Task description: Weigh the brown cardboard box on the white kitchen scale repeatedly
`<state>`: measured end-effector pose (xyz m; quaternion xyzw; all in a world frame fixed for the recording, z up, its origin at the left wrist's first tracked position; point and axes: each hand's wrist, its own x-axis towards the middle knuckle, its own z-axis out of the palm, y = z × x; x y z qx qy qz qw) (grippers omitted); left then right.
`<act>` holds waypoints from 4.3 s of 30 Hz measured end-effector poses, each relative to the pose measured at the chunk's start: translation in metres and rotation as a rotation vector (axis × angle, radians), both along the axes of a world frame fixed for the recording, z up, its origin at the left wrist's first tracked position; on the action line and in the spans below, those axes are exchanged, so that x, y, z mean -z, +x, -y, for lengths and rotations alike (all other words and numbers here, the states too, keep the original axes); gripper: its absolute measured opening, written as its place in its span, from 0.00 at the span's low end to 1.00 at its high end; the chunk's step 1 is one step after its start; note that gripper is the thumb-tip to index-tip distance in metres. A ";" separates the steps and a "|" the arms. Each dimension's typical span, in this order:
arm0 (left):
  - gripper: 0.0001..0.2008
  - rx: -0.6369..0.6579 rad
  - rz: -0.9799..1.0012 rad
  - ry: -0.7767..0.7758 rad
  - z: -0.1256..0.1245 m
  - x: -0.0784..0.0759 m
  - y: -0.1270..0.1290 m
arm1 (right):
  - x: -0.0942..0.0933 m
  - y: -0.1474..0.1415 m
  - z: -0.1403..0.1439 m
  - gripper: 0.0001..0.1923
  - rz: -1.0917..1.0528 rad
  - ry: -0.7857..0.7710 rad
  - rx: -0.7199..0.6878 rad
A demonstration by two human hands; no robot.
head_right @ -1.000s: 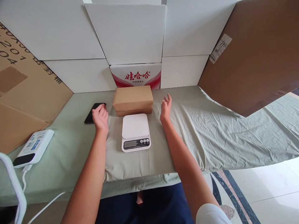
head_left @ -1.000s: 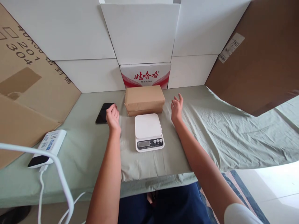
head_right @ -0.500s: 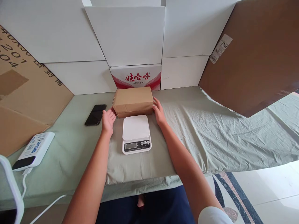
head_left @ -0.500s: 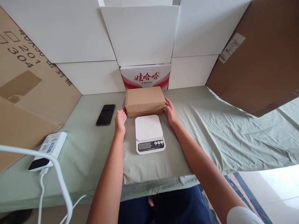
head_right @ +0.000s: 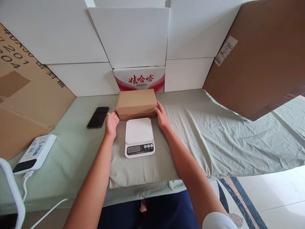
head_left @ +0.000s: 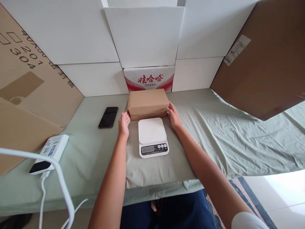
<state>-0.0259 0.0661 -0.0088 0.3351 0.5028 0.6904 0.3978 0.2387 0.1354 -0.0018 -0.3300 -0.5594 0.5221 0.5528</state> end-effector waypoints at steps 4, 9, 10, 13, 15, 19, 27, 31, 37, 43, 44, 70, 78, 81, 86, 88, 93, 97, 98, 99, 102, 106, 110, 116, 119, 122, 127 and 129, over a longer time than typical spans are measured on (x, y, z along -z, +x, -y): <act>0.42 0.007 -0.005 0.010 0.001 0.000 0.000 | 0.001 0.000 -0.001 0.28 0.015 0.020 0.012; 0.43 -0.011 -0.013 0.056 0.001 -0.001 0.001 | 0.002 0.000 -0.001 0.28 0.013 0.031 0.004; 0.43 -0.013 -0.013 0.067 0.001 -0.001 0.001 | 0.002 0.000 -0.001 0.28 0.008 0.034 0.006; 0.42 -0.013 -0.012 0.089 0.001 -0.001 0.002 | 0.000 -0.001 0.000 0.27 -0.024 0.049 0.004; 0.42 -0.014 -0.012 0.102 0.002 -0.002 0.003 | -0.002 -0.001 0.001 0.27 -0.046 0.058 -0.004; 0.44 -0.021 -0.024 0.148 0.010 -0.008 0.006 | -0.007 -0.002 0.006 0.27 -0.060 0.082 0.010; 0.44 -0.061 -0.076 0.188 0.038 -0.019 0.015 | -0.020 -0.001 0.026 0.30 -0.033 0.146 0.084; 0.42 -0.079 -0.077 0.240 0.057 -0.021 0.020 | -0.032 0.002 0.047 0.30 0.010 0.196 0.143; 0.39 -0.091 -0.108 0.275 0.094 -0.014 0.028 | -0.036 0.013 0.083 0.25 0.015 0.211 0.178; 0.38 -0.095 -0.114 0.217 0.116 -0.009 0.033 | -0.026 0.017 0.100 0.27 0.057 0.171 0.185; 0.38 -0.097 -0.114 0.205 0.117 -0.008 0.033 | -0.025 0.016 0.100 0.27 0.056 0.167 0.186; 0.38 -0.131 -0.122 0.138 0.121 0.001 0.029 | -0.009 0.011 0.098 0.24 0.049 0.146 0.224; 0.37 -0.140 -0.110 0.141 0.123 0.001 0.030 | -0.009 0.012 0.099 0.22 0.059 0.141 0.236; 0.38 -0.141 -0.114 0.133 0.124 0.000 0.031 | -0.009 0.012 0.099 0.23 0.058 0.147 0.229; 0.38 -0.157 -0.102 0.121 0.126 0.000 0.031 | -0.009 0.013 0.101 0.22 0.045 0.133 0.230; 0.38 -0.158 -0.092 0.125 0.128 0.001 0.030 | -0.008 0.014 0.104 0.21 0.030 0.126 0.227; 0.37 -0.208 -0.036 0.149 0.134 0.007 0.030 | -0.004 0.017 0.114 0.22 -0.027 0.117 0.181; 0.36 -0.213 -0.034 0.162 0.141 0.010 0.032 | -0.002 0.018 0.115 0.21 -0.031 0.110 0.188; 0.36 -0.209 -0.038 0.165 0.142 0.010 0.032 | -0.001 0.017 0.114 0.21 -0.030 0.111 0.192; 0.36 -0.205 -0.041 0.167 0.142 0.010 0.033 | -0.001 0.017 0.114 0.21 -0.029 0.114 0.196; 0.37 -0.197 -0.056 0.161 0.143 0.008 0.033 | -0.001 0.017 0.113 0.21 -0.021 0.123 0.210; 0.37 -0.193 -0.060 0.153 0.142 0.007 0.033 | -0.002 0.017 0.113 0.20 0.006 0.132 0.230; 0.38 -0.188 -0.057 0.152 0.142 0.008 0.033 | -0.004 0.018 0.114 0.19 0.031 0.149 0.239; 0.37 -0.181 -0.056 0.168 0.141 0.009 0.033 | -0.002 0.018 0.112 0.20 0.047 0.152 0.273; 0.36 -0.173 -0.059 0.190 0.142 0.009 0.034 | -0.001 0.019 0.111 0.21 0.016 0.170 0.277; 0.37 -0.146 -0.064 0.208 0.142 0.007 0.035 | -0.001 0.019 0.111 0.23 -0.003 0.180 0.289; 0.38 -0.127 -0.078 0.184 0.142 0.006 0.036 | -0.006 0.018 0.117 0.25 -0.003 0.193 0.278; 0.39 -0.121 -0.073 0.181 0.142 0.007 0.036 | -0.008 0.018 0.119 0.25 0.003 0.192 0.269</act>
